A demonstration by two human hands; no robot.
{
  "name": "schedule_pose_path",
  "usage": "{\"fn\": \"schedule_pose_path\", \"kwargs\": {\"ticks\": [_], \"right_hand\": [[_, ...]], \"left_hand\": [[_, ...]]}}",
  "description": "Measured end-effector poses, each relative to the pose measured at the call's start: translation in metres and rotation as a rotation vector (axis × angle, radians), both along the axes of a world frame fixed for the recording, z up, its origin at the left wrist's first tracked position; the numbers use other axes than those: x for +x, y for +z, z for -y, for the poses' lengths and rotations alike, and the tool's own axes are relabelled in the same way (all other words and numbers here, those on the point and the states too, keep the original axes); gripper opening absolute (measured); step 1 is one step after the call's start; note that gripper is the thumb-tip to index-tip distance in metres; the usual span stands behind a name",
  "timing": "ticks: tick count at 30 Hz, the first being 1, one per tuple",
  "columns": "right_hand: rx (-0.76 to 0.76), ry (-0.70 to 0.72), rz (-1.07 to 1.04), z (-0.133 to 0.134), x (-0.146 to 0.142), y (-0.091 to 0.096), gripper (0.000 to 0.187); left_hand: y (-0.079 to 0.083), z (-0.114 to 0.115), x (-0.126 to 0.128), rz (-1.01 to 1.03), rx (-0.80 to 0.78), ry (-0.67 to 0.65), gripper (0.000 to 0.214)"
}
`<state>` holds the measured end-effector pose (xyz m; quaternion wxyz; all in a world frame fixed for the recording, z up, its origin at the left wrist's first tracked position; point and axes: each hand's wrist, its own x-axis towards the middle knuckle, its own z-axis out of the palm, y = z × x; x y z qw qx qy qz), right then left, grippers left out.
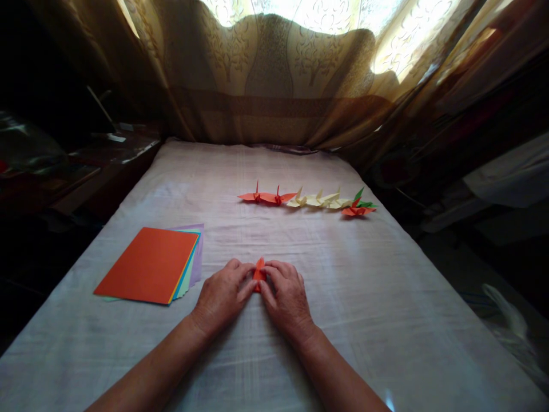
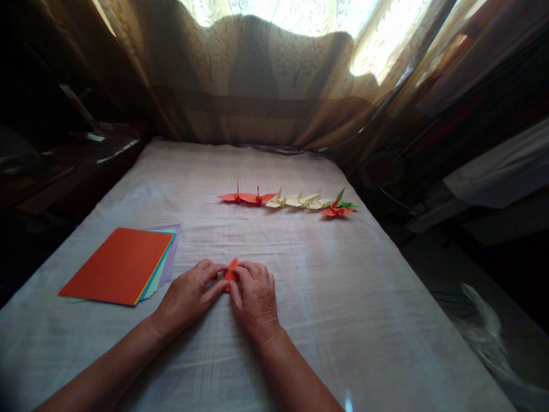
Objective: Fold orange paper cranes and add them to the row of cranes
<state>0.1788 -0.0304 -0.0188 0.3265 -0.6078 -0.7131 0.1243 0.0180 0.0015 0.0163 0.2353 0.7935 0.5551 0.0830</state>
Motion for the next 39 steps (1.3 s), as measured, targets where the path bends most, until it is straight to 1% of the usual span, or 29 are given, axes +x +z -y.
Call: {"fn": "schedule_pose_path", "kwargs": {"ticks": [4, 9, 16, 22, 27, 30, 33, 36, 39], "right_hand": [[0.02, 0.003, 0.012, 0.001, 0.0, -0.001, 0.022], [0.067, 0.029, 0.116, 0.002, 0.0, -0.001, 0.029], [0.169, 0.01, 0.293, 0.005, -0.003, -0.005, 0.027], [0.219, 0.005, 0.307, 0.005, -0.001, -0.005, 0.023], [0.202, 0.03, 0.278, 0.004, 0.0, -0.004, 0.024], [0.186, 0.028, 0.27, 0.004, 0.0, -0.004, 0.025], [0.165, 0.028, 0.255, 0.005, 0.001, -0.003, 0.025], [0.097, 0.036, 0.228, 0.006, 0.003, 0.0, 0.025], [0.017, 0.035, 0.189, 0.007, 0.005, 0.004, 0.028]], "left_hand": [[0.0, -0.001, -0.002, -0.004, -0.028, -0.047, 0.027], [0.0, -0.001, -0.002, -0.04, -0.013, -0.074, 0.031], [0.001, 0.004, 0.002, -0.168, 0.019, -0.096, 0.031], [0.0, 0.007, 0.003, -0.234, 0.064, -0.102, 0.031], [-0.001, 0.008, 0.004, -0.227, 0.086, -0.102, 0.03], [-0.004, 0.009, 0.003, -0.19, 0.114, -0.089, 0.033], [-0.008, 0.011, 0.0, -0.137, 0.147, -0.103, 0.029], [-0.009, 0.01, -0.004, -0.11, 0.137, -0.121, 0.025], [-0.006, 0.008, -0.005, -0.095, 0.099, -0.123, 0.023]]}}
